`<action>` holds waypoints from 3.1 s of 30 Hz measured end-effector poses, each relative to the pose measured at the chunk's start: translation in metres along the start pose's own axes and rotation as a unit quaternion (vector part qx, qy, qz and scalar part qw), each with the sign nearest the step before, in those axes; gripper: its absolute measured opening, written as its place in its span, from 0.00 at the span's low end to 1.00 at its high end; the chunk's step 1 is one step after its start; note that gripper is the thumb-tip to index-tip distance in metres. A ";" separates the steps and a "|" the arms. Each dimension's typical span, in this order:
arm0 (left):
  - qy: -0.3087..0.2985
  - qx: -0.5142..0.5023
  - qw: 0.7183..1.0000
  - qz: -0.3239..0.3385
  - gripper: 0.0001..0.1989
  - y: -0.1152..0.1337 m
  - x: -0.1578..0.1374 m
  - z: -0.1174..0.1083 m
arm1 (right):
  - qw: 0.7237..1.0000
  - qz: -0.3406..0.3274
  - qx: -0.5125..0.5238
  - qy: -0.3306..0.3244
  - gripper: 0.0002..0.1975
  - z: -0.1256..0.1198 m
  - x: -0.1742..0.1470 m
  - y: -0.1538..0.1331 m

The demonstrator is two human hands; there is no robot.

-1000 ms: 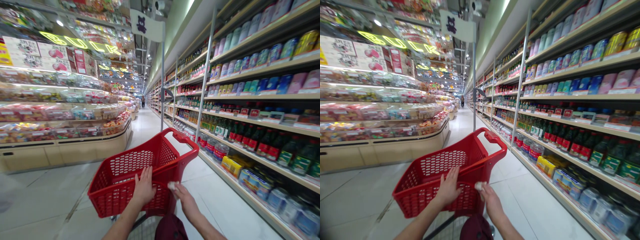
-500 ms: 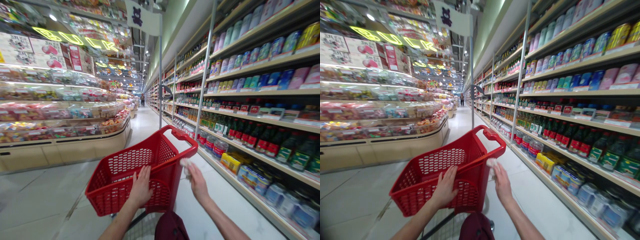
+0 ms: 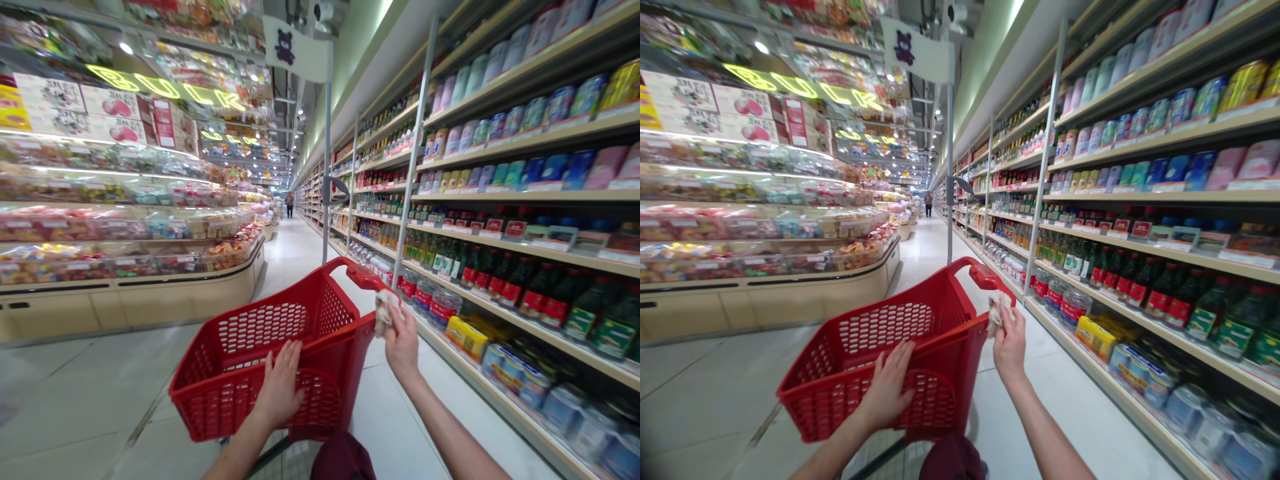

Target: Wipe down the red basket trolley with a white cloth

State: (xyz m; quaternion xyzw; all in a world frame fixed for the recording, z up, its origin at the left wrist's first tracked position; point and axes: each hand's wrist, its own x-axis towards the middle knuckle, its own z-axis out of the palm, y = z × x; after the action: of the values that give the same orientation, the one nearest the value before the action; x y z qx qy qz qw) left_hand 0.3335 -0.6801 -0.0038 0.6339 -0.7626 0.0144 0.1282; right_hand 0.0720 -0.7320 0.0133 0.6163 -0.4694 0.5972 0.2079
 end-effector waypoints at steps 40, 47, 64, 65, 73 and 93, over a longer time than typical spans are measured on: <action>0.020 0.054 0.998 0.003 0.37 -0.006 -0.003 -0.004 | 0.953 -0.223 0.005 -0.207 0.15 0.015 0.042 -0.015; 0.023 0.075 0.997 -0.025 0.37 0.000 0.001 -0.006 | 0.974 -0.152 -0.003 -0.167 0.16 0.016 0.036 -0.022; 0.009 0.069 0.997 -0.046 0.39 -0.031 -0.019 -0.001 | 0.944 -0.227 0.051 -0.234 0.16 0.033 0.014 -0.044; 0.015 0.073 0.996 -0.049 0.38 -0.032 -0.021 0.000 | 0.949 -0.214 0.038 -0.227 0.16 0.029 0.020 -0.038; 0.023 0.058 0.997 -0.042 0.38 -0.037 -0.028 -0.001 | 0.937 -0.238 0.047 -0.250 0.17 0.045 -0.005 -0.060; 0.127 0.064 0.989 -0.044 0.32 -0.079 -0.042 0.020 | 0.956 -0.174 -0.026 -0.236 0.14 0.041 0.011 -0.030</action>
State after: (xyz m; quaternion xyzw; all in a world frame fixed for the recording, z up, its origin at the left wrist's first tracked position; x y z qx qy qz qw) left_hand 0.4132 -0.6589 -0.0433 0.6667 -0.7089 0.1381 0.1841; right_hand 0.1177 -0.7552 0.0243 0.8061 -0.4060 0.3770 0.2081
